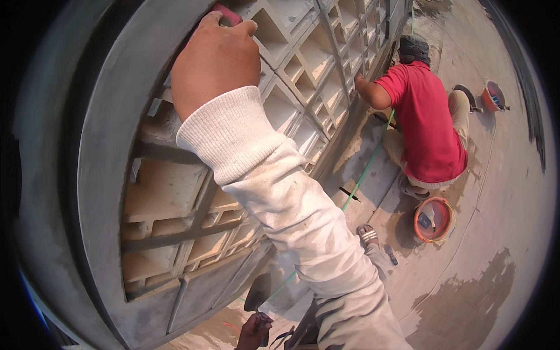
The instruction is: The person applies plaster to a decorative lattice wall using a trowel and a pink float. They scoop material from a bucket, spread it onto the wall surface, and smooth it into the recessed grid pattern. Another worker is visible nearby performing similar tasks.
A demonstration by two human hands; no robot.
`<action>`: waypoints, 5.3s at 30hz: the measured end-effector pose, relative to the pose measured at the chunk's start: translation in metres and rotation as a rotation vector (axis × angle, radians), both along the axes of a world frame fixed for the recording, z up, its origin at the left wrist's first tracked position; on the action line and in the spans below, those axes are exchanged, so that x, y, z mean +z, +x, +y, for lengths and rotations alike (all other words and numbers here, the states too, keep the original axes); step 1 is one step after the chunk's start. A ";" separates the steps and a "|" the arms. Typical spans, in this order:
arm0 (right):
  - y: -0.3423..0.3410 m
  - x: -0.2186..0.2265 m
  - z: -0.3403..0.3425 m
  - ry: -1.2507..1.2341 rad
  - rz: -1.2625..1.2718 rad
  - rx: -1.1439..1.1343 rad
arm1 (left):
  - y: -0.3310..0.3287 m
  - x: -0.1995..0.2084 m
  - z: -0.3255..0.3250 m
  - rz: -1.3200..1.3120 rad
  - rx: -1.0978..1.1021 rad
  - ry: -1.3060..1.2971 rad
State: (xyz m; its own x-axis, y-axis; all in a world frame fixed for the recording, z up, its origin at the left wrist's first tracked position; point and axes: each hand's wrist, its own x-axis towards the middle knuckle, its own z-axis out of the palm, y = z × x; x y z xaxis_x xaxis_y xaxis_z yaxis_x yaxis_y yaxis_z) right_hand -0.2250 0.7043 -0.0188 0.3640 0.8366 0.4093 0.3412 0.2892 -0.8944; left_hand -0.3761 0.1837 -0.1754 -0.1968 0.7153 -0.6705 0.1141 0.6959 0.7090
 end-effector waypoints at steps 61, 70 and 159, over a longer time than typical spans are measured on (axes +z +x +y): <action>0.166 -0.017 0.263 -0.826 0.124 1.530 | 0.091 0.051 0.022 0.254 0.103 -0.123; 0.137 -0.026 0.268 -0.860 0.123 1.632 | 0.100 0.050 0.021 0.197 0.231 -0.132; 0.114 -0.044 0.039 0.328 -0.799 0.193 | 0.079 0.052 -0.069 0.171 0.468 0.202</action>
